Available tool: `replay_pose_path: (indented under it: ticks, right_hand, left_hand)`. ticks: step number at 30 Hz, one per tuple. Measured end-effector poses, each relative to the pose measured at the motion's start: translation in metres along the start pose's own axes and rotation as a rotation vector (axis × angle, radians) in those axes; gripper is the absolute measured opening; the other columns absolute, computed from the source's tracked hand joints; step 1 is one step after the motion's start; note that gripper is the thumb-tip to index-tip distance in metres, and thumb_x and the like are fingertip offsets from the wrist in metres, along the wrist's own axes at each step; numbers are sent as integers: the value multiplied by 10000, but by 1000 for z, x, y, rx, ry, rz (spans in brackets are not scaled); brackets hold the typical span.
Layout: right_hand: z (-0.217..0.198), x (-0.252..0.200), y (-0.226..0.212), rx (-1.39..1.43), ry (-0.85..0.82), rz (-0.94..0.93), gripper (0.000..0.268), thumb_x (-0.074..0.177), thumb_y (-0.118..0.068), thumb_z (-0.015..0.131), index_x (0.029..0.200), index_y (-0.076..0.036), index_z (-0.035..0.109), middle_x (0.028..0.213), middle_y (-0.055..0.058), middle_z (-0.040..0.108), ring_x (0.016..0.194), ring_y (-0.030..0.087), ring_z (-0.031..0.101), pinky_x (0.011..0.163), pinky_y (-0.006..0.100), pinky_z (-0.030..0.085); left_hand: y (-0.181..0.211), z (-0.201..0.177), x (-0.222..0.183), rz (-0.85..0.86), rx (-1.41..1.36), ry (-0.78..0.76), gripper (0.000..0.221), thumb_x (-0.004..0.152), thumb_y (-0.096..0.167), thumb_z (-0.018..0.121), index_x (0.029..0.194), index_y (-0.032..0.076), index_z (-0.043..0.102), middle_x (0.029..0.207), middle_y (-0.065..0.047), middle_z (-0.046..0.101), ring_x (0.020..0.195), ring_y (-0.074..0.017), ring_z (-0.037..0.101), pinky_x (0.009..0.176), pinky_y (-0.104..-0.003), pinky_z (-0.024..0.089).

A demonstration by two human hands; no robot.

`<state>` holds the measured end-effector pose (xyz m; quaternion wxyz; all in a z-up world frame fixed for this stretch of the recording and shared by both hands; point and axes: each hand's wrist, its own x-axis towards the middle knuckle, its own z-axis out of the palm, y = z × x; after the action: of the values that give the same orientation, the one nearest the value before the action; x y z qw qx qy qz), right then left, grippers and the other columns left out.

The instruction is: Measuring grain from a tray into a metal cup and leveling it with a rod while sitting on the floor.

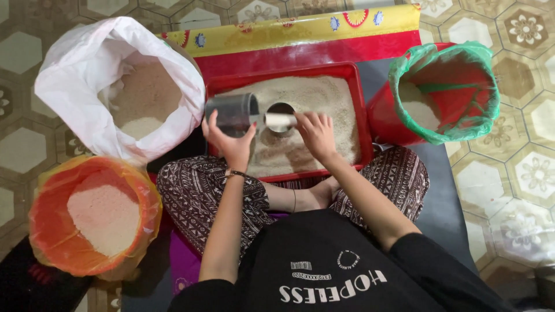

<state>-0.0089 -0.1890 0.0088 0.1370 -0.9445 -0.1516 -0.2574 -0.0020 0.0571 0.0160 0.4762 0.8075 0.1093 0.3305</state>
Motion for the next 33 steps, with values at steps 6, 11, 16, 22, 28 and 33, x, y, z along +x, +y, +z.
replay_pose_path:
  ticks: [6, 11, 16, 22, 28, 33]
  right_hand:
    - [34, 54, 0, -155, 34, -35, 261, 891, -346, 727, 1133, -327, 634, 953, -42, 620, 890, 221, 517, 768, 375, 369]
    - [60, 34, 5, -180, -21, -87, 297, 894, -380, 720, 1174, -337, 630, 914, -35, 586, 873, 226, 492, 780, 383, 373]
    - [25, -9, -8, -148, -158, -133, 443, 821, -339, 783, 1230, -337, 613, 977, -36, 603, 892, 229, 513, 802, 385, 407]
    - [21, -32, -21, -179, -259, -157, 686, 778, -344, 828, 1396, -352, 530, 1160, -8, 572, 938, 225, 526, 821, 370, 413]
    - [54, -28, -8, -138, -292, -72, 492, 878, -327, 732, 1334, -322, 548, 1227, 26, 516, 923, 265, 526, 779, 386, 407]
    - [9, -14, 15, 295, -128, 83, 66, 957, -102, 658, 946, -151, 616, 949, 88, 558, 869, 320, 585, 785, 373, 509]
  left_hand:
    - [-25, -16, -32, -242, 55, 5, 1130, 458, 277, 1051, 1439, 212, 495, 1441, -161, 402, 1409, -322, 385, 1203, -498, 260]
    - [-10, -20, -27, -275, 37, -13, 1103, 478, 226, 1052, 1426, 174, 490, 1360, -175, 435, 1369, -365, 399, 1185, -508, 251]
    - [-18, -16, -30, -315, 51, -10, 1089, 468, 258, 1041, 1411, 212, 498, 1345, -148, 431, 1358, -340, 411, 1187, -482, 255]
    - [-14, -17, -32, -301, 63, 6, 1065, 484, 231, 1026, 1409, 208, 500, 1335, -162, 428, 1322, -379, 437, 1175, -497, 257]
    - [-6, -19, -33, -308, 116, -31, 1035, 486, 241, 1002, 1397, 215, 511, 1334, -178, 427, 1303, -386, 454, 1165, -504, 283]
    - [-12, -16, -35, -225, 138, -10, 1038, 466, 245, 1012, 1385, 201, 531, 1326, -167, 439, 1284, -376, 474, 1153, -487, 292]
